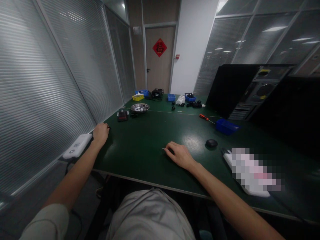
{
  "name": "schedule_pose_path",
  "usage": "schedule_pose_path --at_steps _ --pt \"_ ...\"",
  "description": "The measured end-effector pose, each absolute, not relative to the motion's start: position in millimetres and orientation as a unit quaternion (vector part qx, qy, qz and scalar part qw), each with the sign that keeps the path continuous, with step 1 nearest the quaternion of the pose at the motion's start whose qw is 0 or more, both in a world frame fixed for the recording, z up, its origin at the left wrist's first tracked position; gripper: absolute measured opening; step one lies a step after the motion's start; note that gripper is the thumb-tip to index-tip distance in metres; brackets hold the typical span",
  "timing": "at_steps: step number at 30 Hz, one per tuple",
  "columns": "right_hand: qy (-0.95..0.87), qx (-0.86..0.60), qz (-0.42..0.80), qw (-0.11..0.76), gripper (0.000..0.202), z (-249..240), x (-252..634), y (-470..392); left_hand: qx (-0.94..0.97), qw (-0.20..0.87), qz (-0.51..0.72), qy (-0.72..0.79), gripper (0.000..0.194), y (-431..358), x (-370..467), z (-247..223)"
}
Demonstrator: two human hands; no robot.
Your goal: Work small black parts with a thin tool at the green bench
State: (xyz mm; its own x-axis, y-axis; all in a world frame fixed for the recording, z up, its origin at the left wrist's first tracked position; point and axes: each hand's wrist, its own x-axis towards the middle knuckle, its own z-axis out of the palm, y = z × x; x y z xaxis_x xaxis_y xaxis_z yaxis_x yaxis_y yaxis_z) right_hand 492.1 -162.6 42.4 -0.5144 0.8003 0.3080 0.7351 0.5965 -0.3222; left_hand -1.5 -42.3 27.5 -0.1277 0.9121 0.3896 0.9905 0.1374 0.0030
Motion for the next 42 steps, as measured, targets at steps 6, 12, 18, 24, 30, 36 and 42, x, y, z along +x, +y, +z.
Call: schedule_pose_path --at_steps 6,12,18,24,30,36,42 --pt "-0.866 -0.446 0.071 0.215 0.023 41.7 491.8 -162.3 -0.662 0.059 -0.198 -0.72 0.019 -41.0 7.9 35.5" --pt "-0.862 -0.461 0.057 0.204 0.022 41.8 491.6 -163.0 -0.816 -0.138 -0.259 -0.499 0.024 -70.3 123.6 49.4" --pt "-0.848 -0.488 0.054 0.2 0.02 44.2 492.0 -164.9 -0.874 -0.264 -0.262 -0.313 0.023 -108.1 232.0 45.7" --pt "-0.849 -0.493 0.044 0.183 0.021 43.9 490.2 -163.3 -0.862 -0.269 -0.281 -0.325 0.023 -109.4 236.2 33.5" --pt "-0.854 -0.487 0.043 0.175 0.023 43.9 489.7 -163.4 -0.859 -0.28 -0.28 -0.324 0.031 -115.1 236.9 33.4" --pt "-0.861 -0.474 0.047 0.177 0.022 43.7 489.4 -163.4 -0.871 -0.274 -0.281 -0.296 0.024 -119.4 238.7 36.8" --pt "-0.866 -0.457 0.062 0.196 0.021 44.6 488.3 -164.9 -0.855 -0.295 -0.302 -0.301 0.022 -119.8 239.9 36.2"
